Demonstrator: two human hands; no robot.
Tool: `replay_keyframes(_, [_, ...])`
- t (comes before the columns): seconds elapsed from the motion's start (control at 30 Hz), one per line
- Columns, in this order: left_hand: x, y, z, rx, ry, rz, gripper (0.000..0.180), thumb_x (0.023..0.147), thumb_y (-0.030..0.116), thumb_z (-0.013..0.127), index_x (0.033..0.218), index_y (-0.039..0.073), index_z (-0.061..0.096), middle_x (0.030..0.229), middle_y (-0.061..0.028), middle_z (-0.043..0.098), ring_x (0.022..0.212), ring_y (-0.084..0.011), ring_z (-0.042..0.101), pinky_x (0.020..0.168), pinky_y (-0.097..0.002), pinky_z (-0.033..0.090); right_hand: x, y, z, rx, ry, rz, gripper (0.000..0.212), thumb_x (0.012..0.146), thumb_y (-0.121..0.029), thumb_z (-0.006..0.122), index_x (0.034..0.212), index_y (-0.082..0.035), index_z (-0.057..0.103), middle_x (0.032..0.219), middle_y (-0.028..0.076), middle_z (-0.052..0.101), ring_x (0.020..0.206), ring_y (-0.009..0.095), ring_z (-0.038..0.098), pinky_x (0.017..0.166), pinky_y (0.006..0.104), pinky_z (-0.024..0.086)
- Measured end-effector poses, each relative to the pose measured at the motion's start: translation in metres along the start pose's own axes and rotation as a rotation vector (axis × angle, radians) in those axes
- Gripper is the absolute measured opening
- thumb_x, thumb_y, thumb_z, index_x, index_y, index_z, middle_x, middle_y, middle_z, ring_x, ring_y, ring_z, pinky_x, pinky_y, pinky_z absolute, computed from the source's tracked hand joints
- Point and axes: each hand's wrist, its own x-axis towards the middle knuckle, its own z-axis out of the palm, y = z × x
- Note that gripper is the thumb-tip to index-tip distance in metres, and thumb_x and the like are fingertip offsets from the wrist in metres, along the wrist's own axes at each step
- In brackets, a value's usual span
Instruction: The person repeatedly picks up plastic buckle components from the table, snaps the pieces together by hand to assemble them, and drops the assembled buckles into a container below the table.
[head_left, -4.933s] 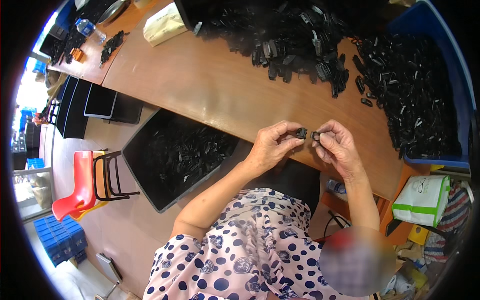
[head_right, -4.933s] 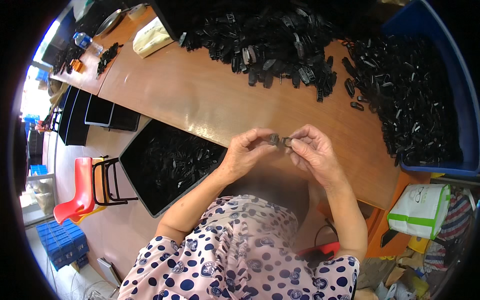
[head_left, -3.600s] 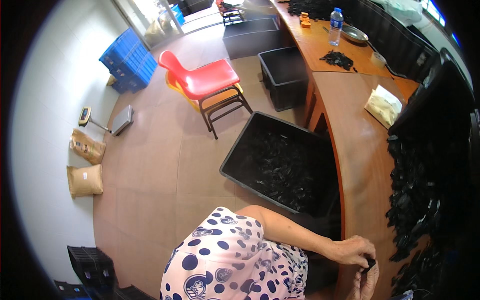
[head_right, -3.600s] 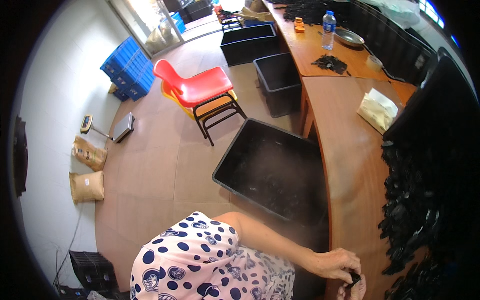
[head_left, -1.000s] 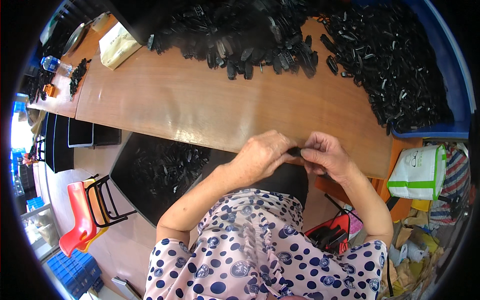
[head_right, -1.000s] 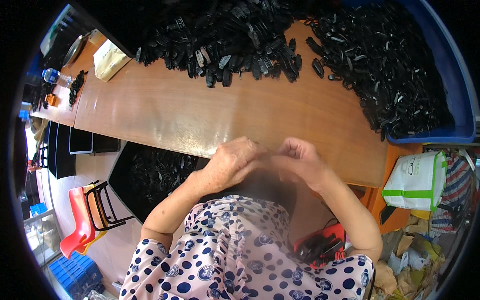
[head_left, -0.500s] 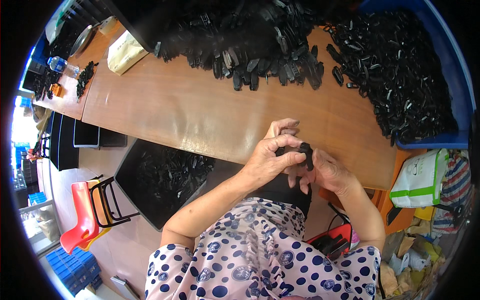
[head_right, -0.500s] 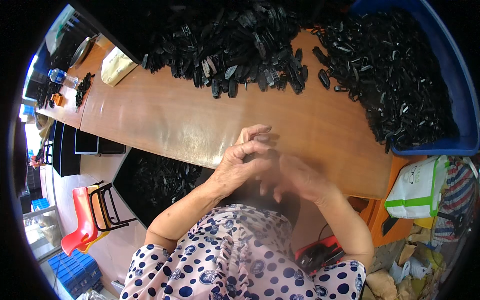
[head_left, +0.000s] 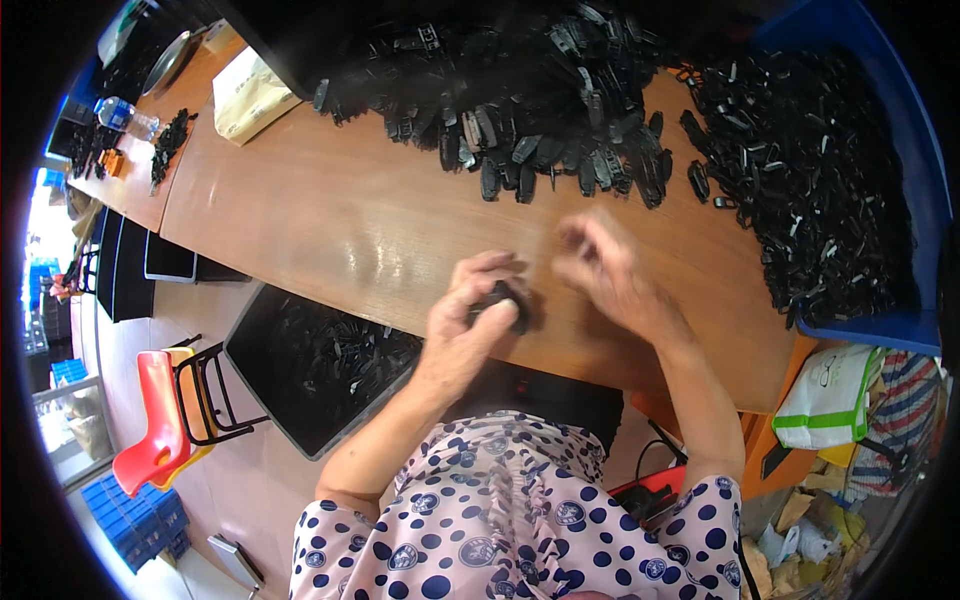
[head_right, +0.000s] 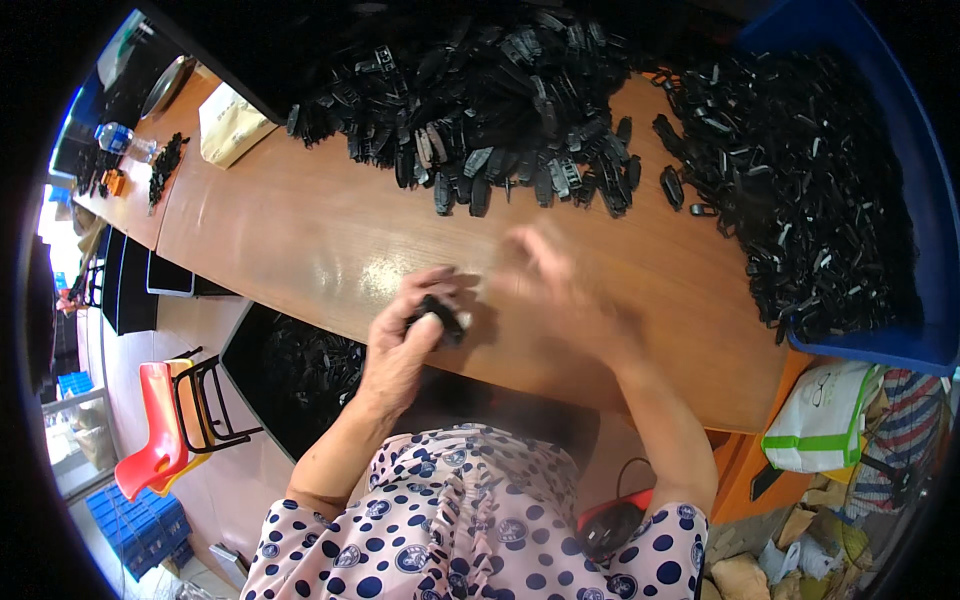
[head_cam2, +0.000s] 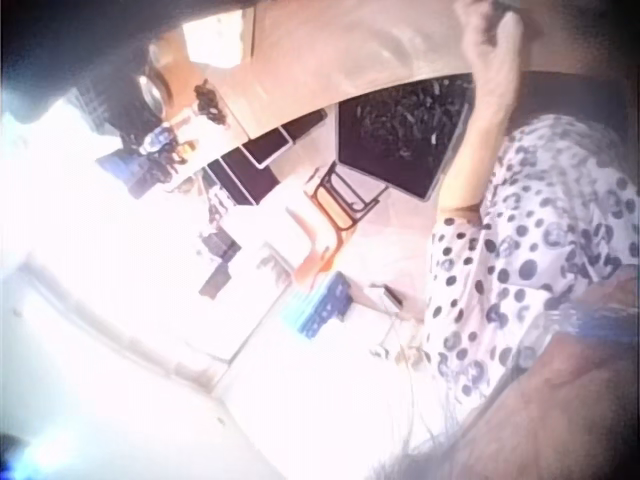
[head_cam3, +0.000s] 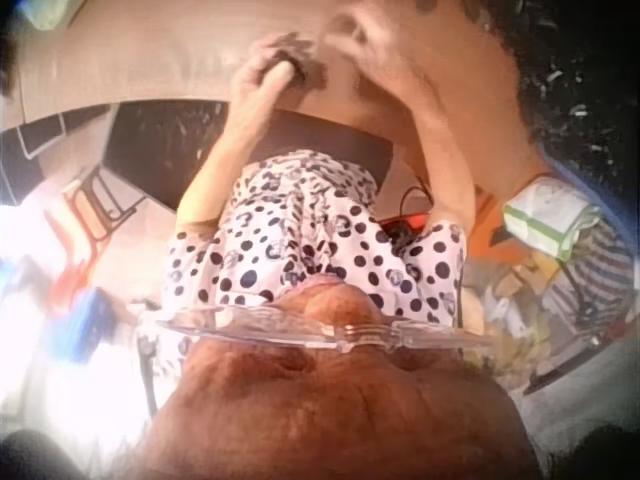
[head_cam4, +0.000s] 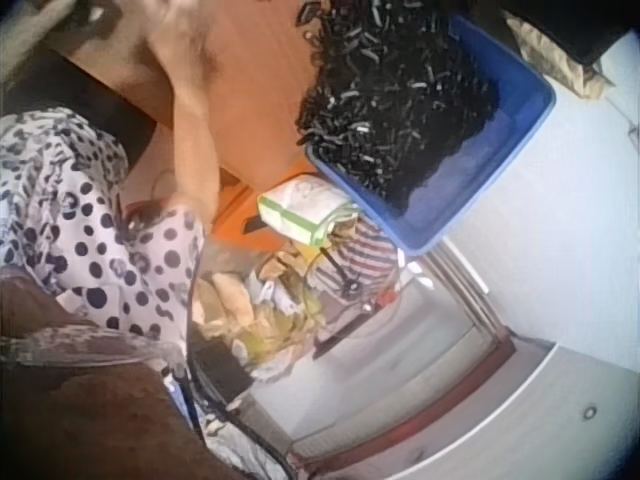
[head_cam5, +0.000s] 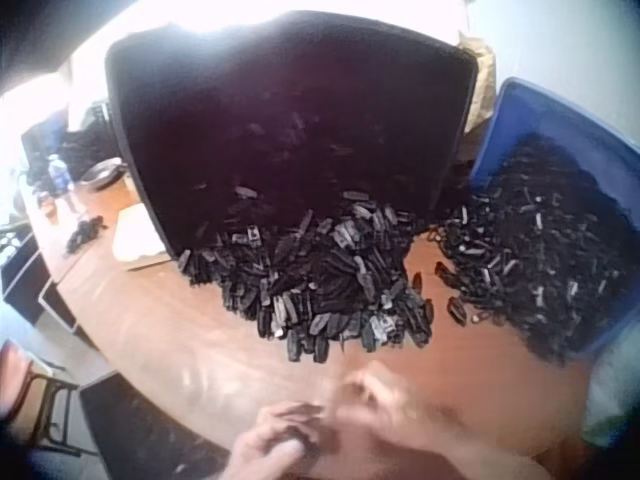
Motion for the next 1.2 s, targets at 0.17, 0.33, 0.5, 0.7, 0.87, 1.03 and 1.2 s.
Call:
replay_keyframes(0.17, [-0.041, 0.013, -0.055, 0.203, 0.174, 0.044, 0.014, 0.086, 0.011, 0.059, 0.091, -0.002, 0.061, 0.108, -0.0125, 0.058, 0.094, -0.0164, 0.056, 0.075, -0.0274, 0.049, 0.062, 0.033, 0.006, -0.597, 0.280, -0.047, 0.025, 0.078, -0.020, 0.070, 0.092, -0.001, 0.061, 0.090, 0.011, 0.051, 0.085, 0.027, 0.055, 0.068, 0.0385, 0.051])
replay_keyframes(0.33, [-0.094, -0.003, -0.097, 0.133, 0.431, -0.053, 0.026, 0.091, 0.032, 0.061, 0.096, 0.007, 0.054, 0.087, -0.0074, 0.063, 0.072, -0.0143, 0.060, 0.055, -0.0190, 0.045, 0.073, 0.029, 0.020, -0.683, 0.263, -0.045, 0.014, 0.076, -0.007, 0.068, 0.083, 0.000, 0.058, 0.090, 0.011, 0.051, 0.086, 0.029, 0.055, 0.069, 0.0392, 0.051])
replay_keyframes(0.5, [-0.109, -0.032, -0.122, -0.638, 0.604, -0.417, 0.017, 0.094, 0.022, 0.056, 0.105, 0.010, 0.055, 0.091, -0.0097, 0.064, 0.075, -0.0198, 0.062, 0.053, -0.0230, 0.048, 0.051, 0.018, 0.021, -0.670, 0.202, -0.060, 0.017, 0.077, -0.006, 0.066, 0.089, -0.001, 0.055, 0.088, 0.011, 0.053, 0.085, 0.029, 0.057, 0.070, 0.0387, 0.050])
replay_keyframes(0.7, [-0.130, -0.062, -0.164, -0.869, 0.706, -0.465, 0.020, 0.092, 0.022, 0.059, 0.106, 0.008, 0.057, 0.102, -0.0154, 0.063, 0.089, -0.0284, 0.061, 0.067, -0.0308, 0.056, 0.015, -0.055, 0.056, 0.048, 0.021, 0.131, 0.012, 0.090, -0.010, 0.057, 0.100, -0.003, 0.057, 0.087, 0.016, 0.066, 0.076, 0.031, 0.066, 0.064, 0.0378, 0.051])
replay_keyframes(0.87, [-0.142, -0.055, -0.207, -0.875, 0.725, -0.423, 0.028, 0.092, 0.022, 0.061, 0.112, 0.005, 0.053, 0.108, -0.0160, 0.051, 0.101, -0.0355, 0.057, 0.083, -0.0403, 0.054, 0.018, -0.102, 0.134, 0.463, -0.186, -0.004, 0.022, 0.089, -0.015, 0.058, 0.107, -0.003, 0.057, 0.095, 0.019, 0.065, 0.086, 0.034, 0.065, 0.073, 0.0393, 0.051])
replay_keyframes(1.03, [-0.153, -0.029, -0.207, -0.152, 0.915, -0.340, 0.075, 0.092, 0.037, 0.059, 0.147, 0.015, 0.014, 0.145, -0.0240, 0.022, 0.125, -0.0421, 0.038, 0.091, -0.0500, 0.048, 0.028, -0.116, 0.124, 0.562, -0.030, -0.107, 0.024, 0.087, -0.014, 0.061, 0.109, -0.004, 0.056, 0.088, 0.013, 0.066, 0.078, 0.025, 0.066, 0.070, 0.0341, 0.053])
replay_keyframes(1.2, [-0.130, -0.017, -0.180, 0.320, 0.877, -0.091, 0.041, 0.095, 0.017, 0.053, 0.132, 0.003, 0.041, 0.131, -0.0112, 0.046, 0.097, -0.0163, 0.058, 0.072, -0.0259, 0.048, -0.002, -0.045, 0.049, 0.340, 0.233, 0.325, 0.013, 0.088, -0.010, 0.062, 0.099, -0.003, 0.060, 0.090, 0.007, 0.061, 0.076, 0.011, 0.058, 0.067, 0.0235, 0.049])
